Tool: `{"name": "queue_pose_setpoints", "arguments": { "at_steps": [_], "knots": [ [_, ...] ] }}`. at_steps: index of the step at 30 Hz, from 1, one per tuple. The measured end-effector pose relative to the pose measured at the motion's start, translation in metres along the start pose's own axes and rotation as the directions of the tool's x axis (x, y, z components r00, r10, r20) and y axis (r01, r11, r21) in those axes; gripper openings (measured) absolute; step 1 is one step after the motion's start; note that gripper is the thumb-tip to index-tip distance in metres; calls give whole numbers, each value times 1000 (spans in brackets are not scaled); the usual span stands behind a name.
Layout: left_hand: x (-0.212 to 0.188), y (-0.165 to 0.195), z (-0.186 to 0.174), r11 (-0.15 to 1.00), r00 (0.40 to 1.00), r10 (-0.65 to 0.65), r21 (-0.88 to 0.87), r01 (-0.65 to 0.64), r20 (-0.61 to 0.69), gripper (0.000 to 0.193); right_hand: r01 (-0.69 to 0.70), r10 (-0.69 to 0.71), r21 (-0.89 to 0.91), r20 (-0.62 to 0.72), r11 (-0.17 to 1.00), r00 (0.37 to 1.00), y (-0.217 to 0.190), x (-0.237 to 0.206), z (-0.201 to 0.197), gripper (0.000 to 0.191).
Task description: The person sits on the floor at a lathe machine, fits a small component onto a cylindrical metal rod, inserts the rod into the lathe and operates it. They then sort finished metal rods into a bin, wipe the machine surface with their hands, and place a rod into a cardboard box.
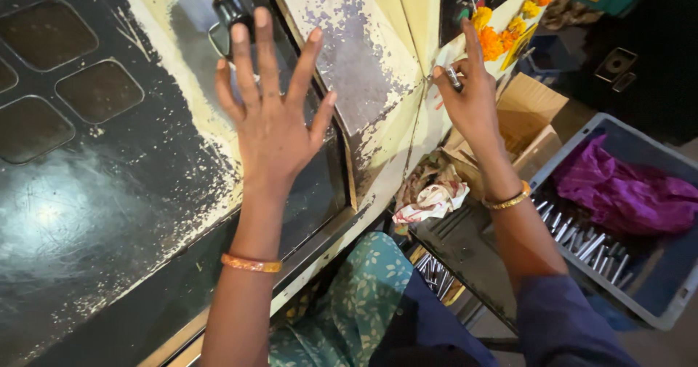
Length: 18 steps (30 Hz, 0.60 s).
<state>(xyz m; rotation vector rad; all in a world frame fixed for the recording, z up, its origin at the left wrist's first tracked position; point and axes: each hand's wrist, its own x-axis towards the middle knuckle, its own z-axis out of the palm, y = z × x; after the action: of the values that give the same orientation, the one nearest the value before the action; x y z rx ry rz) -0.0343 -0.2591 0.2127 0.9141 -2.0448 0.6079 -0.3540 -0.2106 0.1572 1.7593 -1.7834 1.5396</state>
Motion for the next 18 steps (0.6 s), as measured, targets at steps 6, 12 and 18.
{"name": "queue_pose_setpoints", "arguments": {
  "at_steps": [6, 12, 18],
  "knots": [
    [15, 15, 14, 998, 993, 64, -12, -63, 104, 62, -41, 42, -41, 23, 998, 999, 2, 0, -1, 83],
    [25, 21, 2, 995, 958, 69, -84, -48, 280, 65, -58, 49, 123, 78, 991, 996, 1, -7, 1, 85],
    [22, 16, -2, 992, 956, 104, -101, -78, 273, 62, -136, 102, 317, 122, 938, 987, 21, -7, 6, 77]
  ]
}}
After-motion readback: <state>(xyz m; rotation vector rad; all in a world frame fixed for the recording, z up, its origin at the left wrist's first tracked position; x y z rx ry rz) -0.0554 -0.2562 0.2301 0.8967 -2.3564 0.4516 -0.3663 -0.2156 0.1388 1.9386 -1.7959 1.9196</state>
